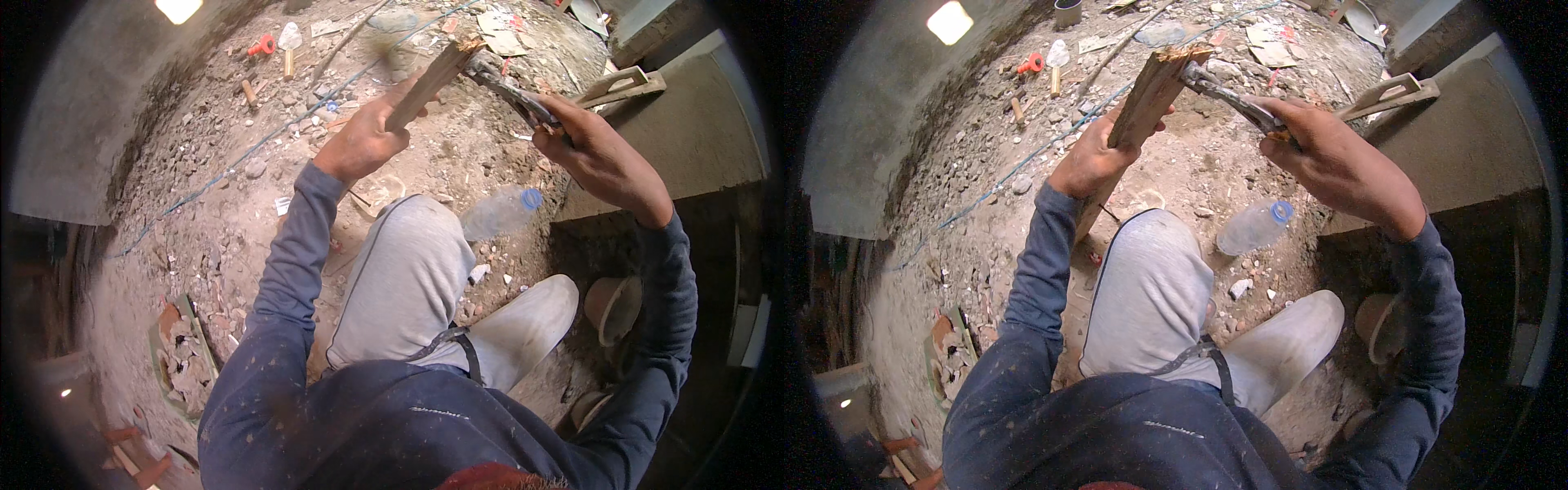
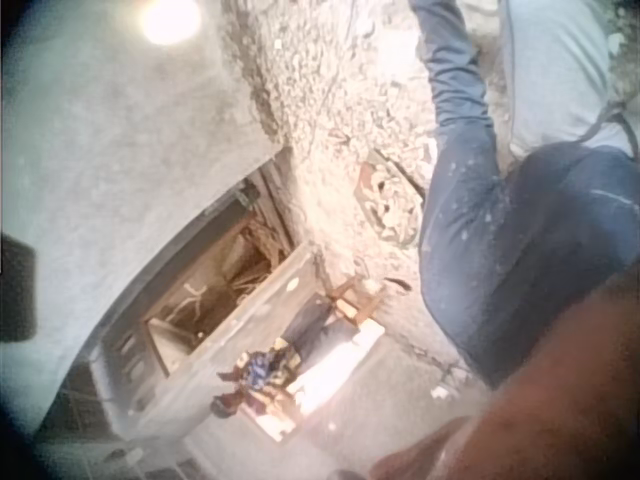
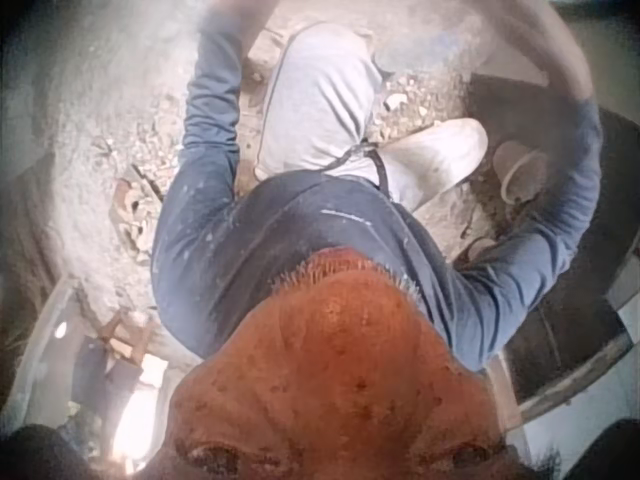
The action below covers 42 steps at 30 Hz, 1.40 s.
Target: The person uses pliers to remove nails from a wooden plank and then applies plaster to a wall with a trowel.
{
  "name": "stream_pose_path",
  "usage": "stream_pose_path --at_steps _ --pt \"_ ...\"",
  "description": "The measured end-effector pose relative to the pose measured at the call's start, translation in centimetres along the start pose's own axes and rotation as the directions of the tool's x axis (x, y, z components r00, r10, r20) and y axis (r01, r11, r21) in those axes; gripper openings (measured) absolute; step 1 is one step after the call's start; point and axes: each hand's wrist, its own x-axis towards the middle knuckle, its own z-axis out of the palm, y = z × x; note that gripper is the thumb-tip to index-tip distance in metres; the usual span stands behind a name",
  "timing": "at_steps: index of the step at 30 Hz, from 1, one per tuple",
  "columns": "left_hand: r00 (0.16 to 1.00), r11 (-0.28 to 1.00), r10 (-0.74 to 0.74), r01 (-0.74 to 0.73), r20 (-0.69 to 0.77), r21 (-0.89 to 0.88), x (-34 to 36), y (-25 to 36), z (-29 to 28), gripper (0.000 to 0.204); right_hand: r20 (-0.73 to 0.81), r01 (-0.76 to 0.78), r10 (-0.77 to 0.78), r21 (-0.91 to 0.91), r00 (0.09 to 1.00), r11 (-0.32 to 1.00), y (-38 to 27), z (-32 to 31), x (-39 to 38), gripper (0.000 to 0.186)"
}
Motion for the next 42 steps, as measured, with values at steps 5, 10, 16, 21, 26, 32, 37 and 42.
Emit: stream_pose_path --at_steps 5,10,16,21,26,32,37,42 --pt "1.0 1.0 -0.004 0.005 0.02 -0.02 -0.6 1.6 0.0 0.079 -0.032 0.065 -0.071 -0.144 0.997 0.987 -0.8 0.0 -0.3 0.045" --pt "0.998 0.999 0.052 -0.052 -0.023 -0.013 -1.2 1.2 0.6 0.063 0.009 0.052 -0.052 -0.072 0.999 0.996 -0.9 -0.2 -0.7 0.049" --pt "0.992 0.991 0.125 -0.124 -0.016 0.056 -1.0 2.0 1.6 0.067 -0.004 0.023 -0.024 -0.186 1.0 0.982 -1.8 -0.5 -1.7 0.053" --pt "0.985 0.972 0.162 -0.149 -0.056 0.18 -0.9 1.6 2.6 0.079 -0.093 0.01 -0.039 -0.289 0.995 0.957 -1.2 0.6 -2.1 0.057" --pt "0.985 0.972 0.175 -0.173 0.005 0.162 -0.9 1.2 2.7 0.077 -0.039 0.091 -0.098 -0.147 0.994 0.985 -0.3 0.7 -2.6 0.061" --pt "0.982 0.957 0.187 -0.188 0.03 0.222 -1.6 2.0 2.4 0.073 0.066 0.036 -0.021 -0.223 0.998 0.974 -1.3 -0.3 -3.0 0.063" --pt "0.969 0.937 0.236 -0.208 -0.069 0.282 -1.8 2.1 3.6 0.079 -0.018 -0.02 0.014 -0.403 1.0 0.915 -3.1 0.5 -3.5 0.064" --pt "0.979 0.954 0.202 -0.193 -0.018 0.229 -1.3 1.8 3.7 0.083 -0.116 0.048 -0.112 -0.453 0.987 0.89 -0.9 1.7 -4.0 0.072"
